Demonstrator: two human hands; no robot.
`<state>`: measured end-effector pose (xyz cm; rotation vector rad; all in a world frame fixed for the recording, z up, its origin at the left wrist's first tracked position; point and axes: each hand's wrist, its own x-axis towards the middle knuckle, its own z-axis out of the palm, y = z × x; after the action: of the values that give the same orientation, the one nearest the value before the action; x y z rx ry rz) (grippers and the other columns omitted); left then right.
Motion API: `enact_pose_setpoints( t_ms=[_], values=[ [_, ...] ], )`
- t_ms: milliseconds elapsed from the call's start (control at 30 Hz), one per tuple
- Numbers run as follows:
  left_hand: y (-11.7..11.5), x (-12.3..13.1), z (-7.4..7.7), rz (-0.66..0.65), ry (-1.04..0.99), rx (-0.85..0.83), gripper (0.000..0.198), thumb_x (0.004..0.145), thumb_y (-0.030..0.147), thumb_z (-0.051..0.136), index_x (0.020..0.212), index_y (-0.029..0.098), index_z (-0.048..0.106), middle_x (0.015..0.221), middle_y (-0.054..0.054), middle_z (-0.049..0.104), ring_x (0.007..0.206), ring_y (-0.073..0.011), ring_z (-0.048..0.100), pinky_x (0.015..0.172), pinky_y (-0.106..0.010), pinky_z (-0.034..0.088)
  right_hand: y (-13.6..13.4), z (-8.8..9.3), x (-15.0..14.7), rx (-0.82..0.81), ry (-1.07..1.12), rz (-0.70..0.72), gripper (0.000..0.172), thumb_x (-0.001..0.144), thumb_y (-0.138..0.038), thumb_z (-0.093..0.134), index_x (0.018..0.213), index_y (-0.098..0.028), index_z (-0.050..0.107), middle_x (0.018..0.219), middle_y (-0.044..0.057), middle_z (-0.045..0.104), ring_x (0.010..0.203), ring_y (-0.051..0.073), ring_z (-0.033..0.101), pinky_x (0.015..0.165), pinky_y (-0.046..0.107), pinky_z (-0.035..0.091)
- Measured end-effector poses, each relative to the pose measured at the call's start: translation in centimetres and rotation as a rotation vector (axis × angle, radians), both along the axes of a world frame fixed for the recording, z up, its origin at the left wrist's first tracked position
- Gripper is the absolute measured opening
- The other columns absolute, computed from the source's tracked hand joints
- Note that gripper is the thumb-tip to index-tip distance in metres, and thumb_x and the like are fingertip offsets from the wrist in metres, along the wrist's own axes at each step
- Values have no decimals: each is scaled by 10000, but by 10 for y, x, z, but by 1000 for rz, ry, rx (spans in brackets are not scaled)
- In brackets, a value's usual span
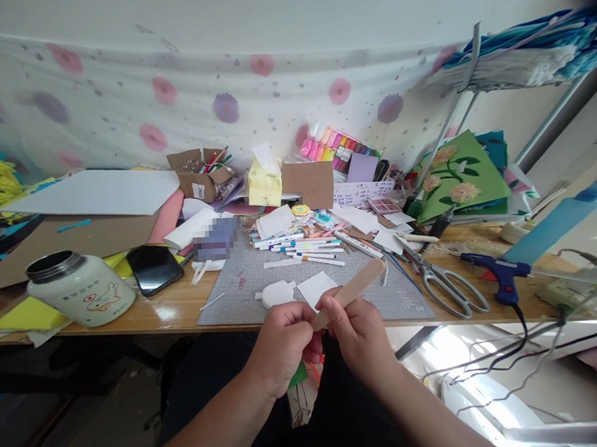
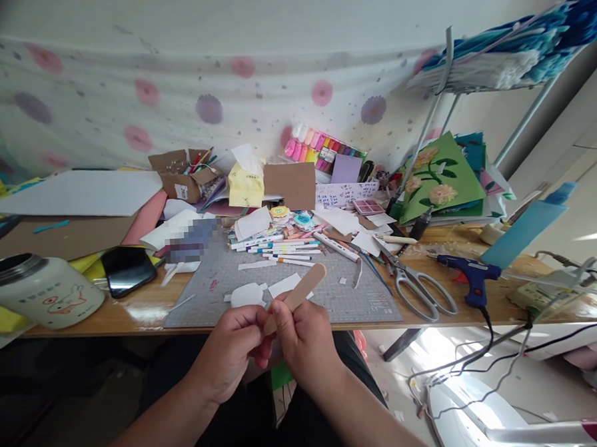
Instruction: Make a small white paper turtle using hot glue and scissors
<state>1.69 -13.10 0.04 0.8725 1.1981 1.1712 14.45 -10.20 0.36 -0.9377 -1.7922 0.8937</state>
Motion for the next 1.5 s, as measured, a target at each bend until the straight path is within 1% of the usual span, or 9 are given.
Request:
enact_pose_setpoints(
  t_ms=[133,300,433,633,967,1100,1167,1333,1500],
  values=[
    [-2,-1,1,2,-30,-18,123,523,90,468,528,153,574,388,32,536,359,-75,458,405,-183,344,2,-3,2,-147,88,5,344,924,-441,442,785,-167,597,503,-48,473,463,109,454,468,207,354],
    [-3,-7,7,-140,-144,-40,128,595,170,547,643,122,655,527,-42,657,449,-122,571,490,-237,446,6,-7,3,-299,220,24,369,894,-507,480,787,-171,589,473,-71,405,438,98,410,432,193,319],
    [-2,-5,5,-93,-88,-23,82,639,201,573,598,140,610,469,-9,604,422,-106,530,451,-219,407,6,-6,2,-247,170,26,364,905,-483,466,784,-165,594,475,-68,404,441,100,404,438,199,320],
    [-1,2,0,14,-35,-1,73,585,166,498,521,162,532,390,49,477,370,-65,410,405,-193,297,2,-3,-1,7,7,26,357,948,-374,406,706,-173,573,546,-25,513,491,109,476,494,208,363],
    [-1,3,1,50,13,33,100,590,154,489,492,172,492,399,45,468,398,-78,410,432,-206,296,0,0,-4,93,-69,5,367,953,-329,397,657,-176,551,577,-14,552,533,112,524,538,204,373],
    [-2,3,-1,51,20,28,115,597,136,475,493,170,507,375,40,466,391,-81,411,439,-206,307,1,1,-4,75,-87,5,390,949,-354,386,649,-173,557,579,-4,547,540,123,520,543,220,368],
    [-2,0,0,33,4,21,117,591,115,463,520,162,542,385,33,491,397,-84,432,448,-205,328,3,1,-2,3,-40,4,375,942,-394,397,696,-173,574,541,-19,513,507,122,493,517,222,359],
    [-1,-8,5,-136,-135,-14,195,603,108,493,689,127,666,568,-31,649,497,-123,573,549,-252,449,11,-3,2,-230,117,-11,358,906,-487,457,795,-174,592,484,-62,402,443,109,408,438,209,297],
    [-1,-8,4,-93,-68,-16,117,667,155,543,664,131,657,516,-14,619,455,-108,547,507,-235,438,10,-3,0,-209,97,3,364,908,-477,448,785,-167,595,492,-54,406,456,114,411,447,217,304]
  ],
)
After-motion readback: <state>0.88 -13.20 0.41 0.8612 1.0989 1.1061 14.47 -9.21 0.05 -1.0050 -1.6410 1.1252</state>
